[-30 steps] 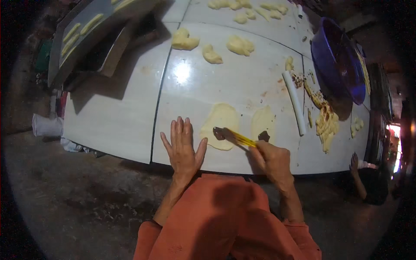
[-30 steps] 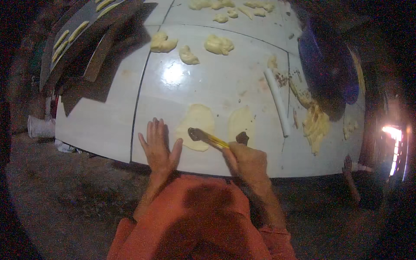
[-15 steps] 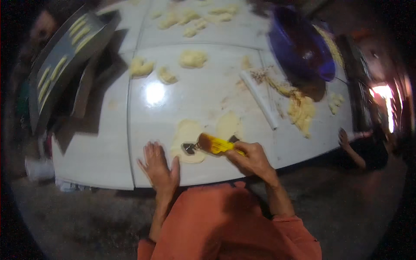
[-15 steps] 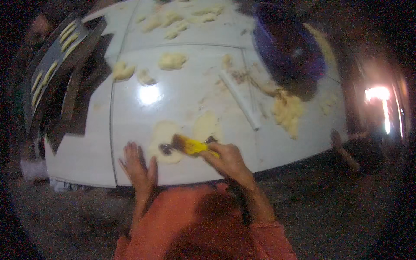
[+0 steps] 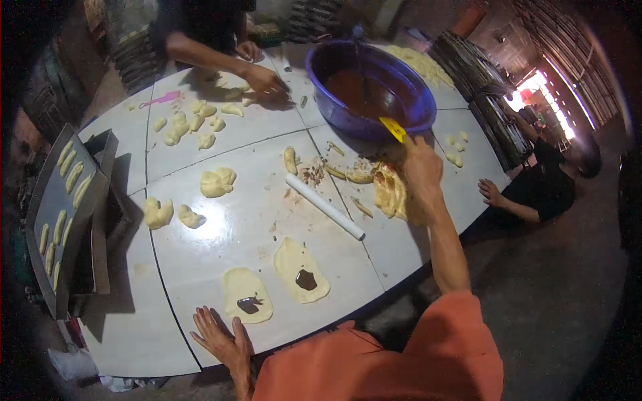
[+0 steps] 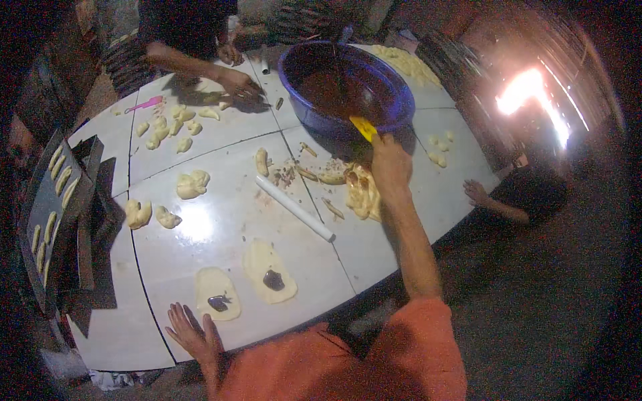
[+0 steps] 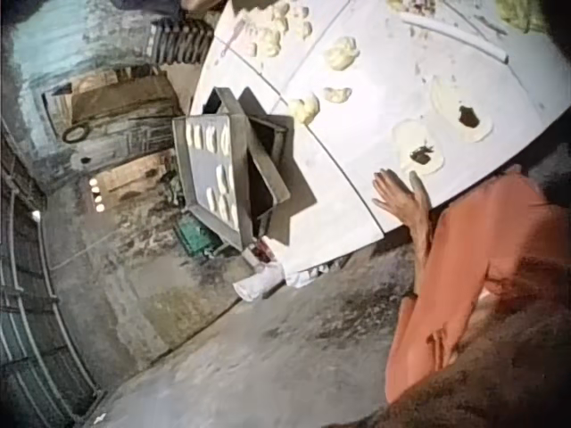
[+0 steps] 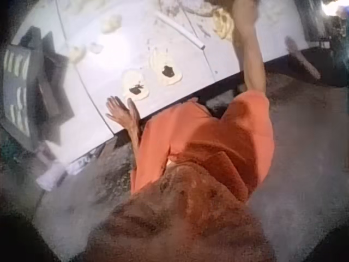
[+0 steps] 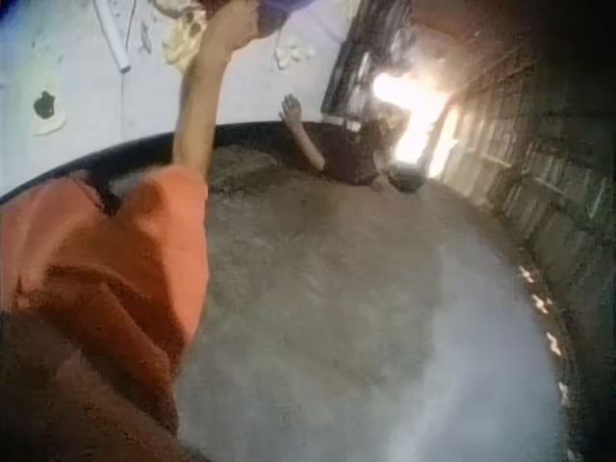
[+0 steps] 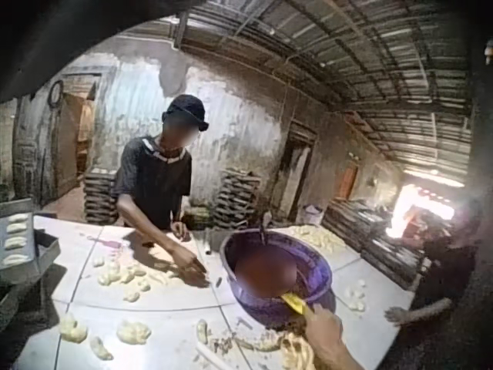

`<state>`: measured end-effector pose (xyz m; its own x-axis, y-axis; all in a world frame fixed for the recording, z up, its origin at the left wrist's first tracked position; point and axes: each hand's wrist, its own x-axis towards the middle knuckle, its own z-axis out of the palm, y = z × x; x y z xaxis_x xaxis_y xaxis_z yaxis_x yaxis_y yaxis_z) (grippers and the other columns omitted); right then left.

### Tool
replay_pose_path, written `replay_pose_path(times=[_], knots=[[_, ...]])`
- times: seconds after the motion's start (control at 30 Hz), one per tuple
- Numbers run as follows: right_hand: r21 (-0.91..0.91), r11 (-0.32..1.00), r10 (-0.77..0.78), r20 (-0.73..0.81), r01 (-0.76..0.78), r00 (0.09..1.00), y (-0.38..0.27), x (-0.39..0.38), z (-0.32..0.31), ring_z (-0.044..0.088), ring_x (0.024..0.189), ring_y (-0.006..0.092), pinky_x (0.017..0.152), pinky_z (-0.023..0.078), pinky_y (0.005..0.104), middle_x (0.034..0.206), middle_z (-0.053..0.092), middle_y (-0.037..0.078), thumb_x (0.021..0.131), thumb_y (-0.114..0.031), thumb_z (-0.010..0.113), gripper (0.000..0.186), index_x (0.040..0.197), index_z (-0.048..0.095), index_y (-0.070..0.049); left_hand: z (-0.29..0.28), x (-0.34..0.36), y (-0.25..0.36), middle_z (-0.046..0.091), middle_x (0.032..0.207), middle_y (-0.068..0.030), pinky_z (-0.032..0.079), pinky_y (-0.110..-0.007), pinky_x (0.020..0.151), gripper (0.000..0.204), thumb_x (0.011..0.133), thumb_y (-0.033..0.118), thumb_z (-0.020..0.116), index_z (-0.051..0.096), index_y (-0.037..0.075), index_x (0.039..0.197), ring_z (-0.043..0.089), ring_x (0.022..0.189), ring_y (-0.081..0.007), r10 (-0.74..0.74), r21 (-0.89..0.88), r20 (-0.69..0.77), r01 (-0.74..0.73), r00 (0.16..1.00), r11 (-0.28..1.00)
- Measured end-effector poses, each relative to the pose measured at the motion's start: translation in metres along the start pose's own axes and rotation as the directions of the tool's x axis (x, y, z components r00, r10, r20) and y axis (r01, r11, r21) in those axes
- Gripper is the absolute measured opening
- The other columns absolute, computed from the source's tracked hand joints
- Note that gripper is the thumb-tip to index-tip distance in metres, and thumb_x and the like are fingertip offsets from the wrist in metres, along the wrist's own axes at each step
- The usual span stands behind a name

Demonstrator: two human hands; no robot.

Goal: The person uses a rolling pin to flatten pieces of dough on a table, applies a brown filling from a bowl using a yellow spatula, and rolls the dough into cylinders. The person then places the rolled dough onto a metal tray.

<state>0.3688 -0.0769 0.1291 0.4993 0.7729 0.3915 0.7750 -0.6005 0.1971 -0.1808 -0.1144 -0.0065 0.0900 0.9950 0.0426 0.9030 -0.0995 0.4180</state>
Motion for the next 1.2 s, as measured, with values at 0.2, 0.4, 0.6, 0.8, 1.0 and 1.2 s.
replay_pose_path(times=[0.2,0.4,0.6,0.8,1.0,1.2], knots=[[0.256,0.960,0.130,-0.047,-0.114,0.990,0.027,0.003,-0.024,0.070,0.075,0.0327,0.066,0.053,0.0447,0.085,0.070,0.016,0.096,-0.023,0.059,0.023,0.110,0.071,-0.008,0.002,-0.001,-0.002,0.035,0.163,-0.0202,0.003,-0.061,0.124,0.076,0.096,0.034,0.066,0.034,0.002,0.157,0.023,0.155,-0.0367,0.020,0.002,-0.016,-0.020,1.000,1.000],[0.707,0.341,0.214,0.584,-0.620,0.783,0.026,-0.038,-0.021,0.042,0.040,0.0062,0.039,0.032,0.0253,0.061,0.056,-0.001,0.100,-0.027,0.060,0.028,0.095,0.065,0.000,0.000,0.000,-0.001,0.034,0.163,-0.0203,0.004,-0.061,0.124,0.076,0.095,0.033,0.066,0.034,0.002,0.157,0.024,0.155,-0.0376,0.001,0.020,-0.017,-0.001,1.000,1.000],[0.309,0.939,0.206,-0.146,-0.154,0.968,0.009,-0.125,0.049,0.065,0.100,0.0355,0.088,0.052,0.0472,0.104,0.066,0.020,0.095,-0.024,0.067,0.041,0.128,0.060,-0.001,0.005,-0.001,-0.004,0.036,0.162,-0.0221,0.004,-0.060,0.125,0.076,0.096,0.035,0.065,0.034,0.001,0.157,0.025,0.155,-0.0377,0.016,0.022,-0.030,-0.015,0.999,1.000],[0.608,0.790,0.015,0.112,-0.081,0.994,-0.071,-0.036,0.057,0.058,0.119,0.0411,0.098,0.047,0.0495,0.124,0.062,0.023,0.094,-0.024,0.069,0.040,0.126,0.064,-0.001,0.000,-0.003,-0.006,0.038,0.160,-0.0236,0.005,-0.059,0.125,0.076,0.096,0.035,0.067,0.037,0.000,0.155,0.026,0.154,-0.0380,0.003,0.028,-0.029,-0.003,1.000,1.000],[0.526,0.851,-0.116,0.210,-0.012,0.971,-0.102,0.032,0.117,0.065,0.105,0.0432,0.090,0.052,0.0528,0.112,0.068,0.023,0.092,-0.028,0.069,0.035,0.115,0.071,-0.002,0.000,0.000,0.001,0.039,0.159,-0.0240,0.007,-0.059,0.125,0.079,0.093,0.035,0.070,0.037,-0.002,0.155,0.026,0.154,-0.0393,-0.054,0.011,-0.034,0.055,0.998,0.998],[0.443,0.876,-0.248,0.068,0.193,0.966,-0.098,0.036,0.135,0.070,0.091,0.0446,0.081,0.055,0.0561,0.095,0.072,0.023,0.092,-0.027,0.063,0.028,0.098,0.076,-0.003,-0.002,-0.002,0.003,0.041,0.158,-0.0233,0.009,-0.061,0.124,0.077,0.091,0.031,0.072,0.040,0.000,0.153,0.029,0.152,-0.0406,-0.021,-0.019,-0.074,0.020,0.997,1.000]])
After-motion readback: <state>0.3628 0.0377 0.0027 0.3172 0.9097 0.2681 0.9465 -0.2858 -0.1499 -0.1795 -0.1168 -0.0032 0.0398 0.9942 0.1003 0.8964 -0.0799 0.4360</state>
